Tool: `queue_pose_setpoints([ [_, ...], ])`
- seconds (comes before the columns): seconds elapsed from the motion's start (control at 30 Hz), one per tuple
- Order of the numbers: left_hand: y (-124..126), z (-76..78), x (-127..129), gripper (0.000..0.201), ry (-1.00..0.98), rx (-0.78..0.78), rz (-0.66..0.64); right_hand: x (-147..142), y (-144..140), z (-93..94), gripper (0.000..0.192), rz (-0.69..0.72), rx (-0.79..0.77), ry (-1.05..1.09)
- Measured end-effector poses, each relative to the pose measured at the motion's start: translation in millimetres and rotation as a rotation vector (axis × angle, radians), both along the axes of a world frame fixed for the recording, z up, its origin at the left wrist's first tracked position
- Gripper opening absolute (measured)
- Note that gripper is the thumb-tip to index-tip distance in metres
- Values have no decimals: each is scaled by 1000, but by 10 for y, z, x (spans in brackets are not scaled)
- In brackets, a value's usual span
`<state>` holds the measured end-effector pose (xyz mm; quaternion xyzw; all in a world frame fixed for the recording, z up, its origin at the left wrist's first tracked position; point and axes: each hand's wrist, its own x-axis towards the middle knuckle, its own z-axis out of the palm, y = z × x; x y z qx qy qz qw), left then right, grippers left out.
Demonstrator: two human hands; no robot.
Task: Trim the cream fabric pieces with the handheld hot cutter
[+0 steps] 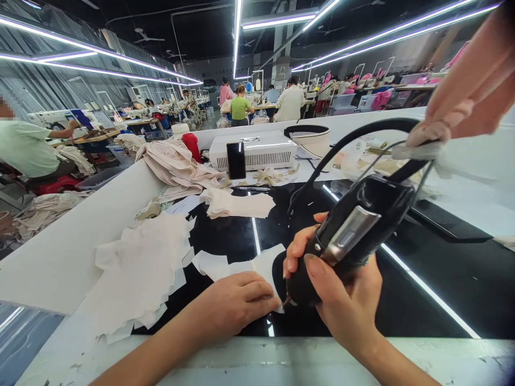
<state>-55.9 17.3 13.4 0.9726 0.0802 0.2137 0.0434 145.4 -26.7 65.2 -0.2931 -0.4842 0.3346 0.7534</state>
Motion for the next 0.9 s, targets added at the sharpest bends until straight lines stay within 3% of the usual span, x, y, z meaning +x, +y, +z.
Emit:
queue_pose_setpoints([
  [0.27,18,-43,2,29,-19,-20,-12,-10,31,-4,44,12,18,46],
  [0.6,10,-44,-20,30,-42,-11,48,-41,-31,-34,26,-17,3,4],
  [0.9,15,-1,-42,35,-3,-123,41,-23,-155,9,28,-29,-2,-14],
])
